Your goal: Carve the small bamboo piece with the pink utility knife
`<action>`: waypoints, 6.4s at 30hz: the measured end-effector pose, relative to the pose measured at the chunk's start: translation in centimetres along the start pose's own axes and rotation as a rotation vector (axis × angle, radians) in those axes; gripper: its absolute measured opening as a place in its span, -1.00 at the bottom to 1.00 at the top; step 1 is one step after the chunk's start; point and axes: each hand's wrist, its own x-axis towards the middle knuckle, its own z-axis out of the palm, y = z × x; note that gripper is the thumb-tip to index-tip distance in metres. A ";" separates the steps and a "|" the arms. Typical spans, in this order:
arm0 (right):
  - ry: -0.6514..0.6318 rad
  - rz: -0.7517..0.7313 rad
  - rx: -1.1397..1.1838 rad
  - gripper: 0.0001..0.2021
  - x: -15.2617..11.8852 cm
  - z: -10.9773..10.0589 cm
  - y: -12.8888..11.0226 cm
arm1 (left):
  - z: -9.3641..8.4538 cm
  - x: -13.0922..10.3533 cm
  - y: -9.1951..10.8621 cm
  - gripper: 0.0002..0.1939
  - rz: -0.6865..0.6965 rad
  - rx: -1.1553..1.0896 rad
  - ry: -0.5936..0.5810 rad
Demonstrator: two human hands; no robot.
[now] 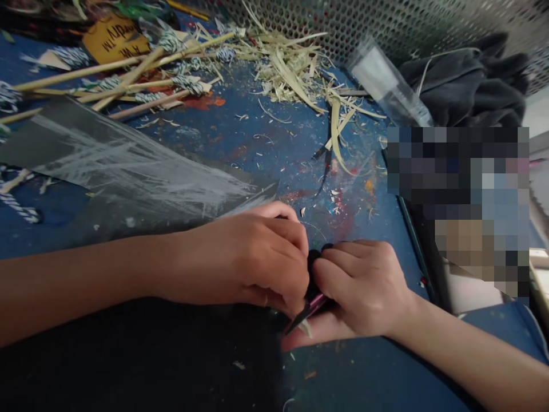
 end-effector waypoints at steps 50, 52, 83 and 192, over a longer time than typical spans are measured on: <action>0.101 -0.045 -0.149 -0.38 0.3 -0.3 -0.2 | 0.1 -0.3 -0.1 -0.83 -0.084 -0.102 0.005; 0.089 -0.051 -0.142 -0.38 0.3 -0.3 -0.2 | 0.1 -0.3 -0.1 -0.85 -0.093 -0.112 0.016; 0.176 -0.039 -0.144 -0.35 0.1 -0.3 -0.2 | 0.4 0.0 0.5 -0.82 -0.122 -0.220 0.089; 0.083 -0.077 -0.128 -0.37 0.1 -0.3 -0.4 | 0.0 0.5 1.5 -0.75 -0.206 -0.248 -0.022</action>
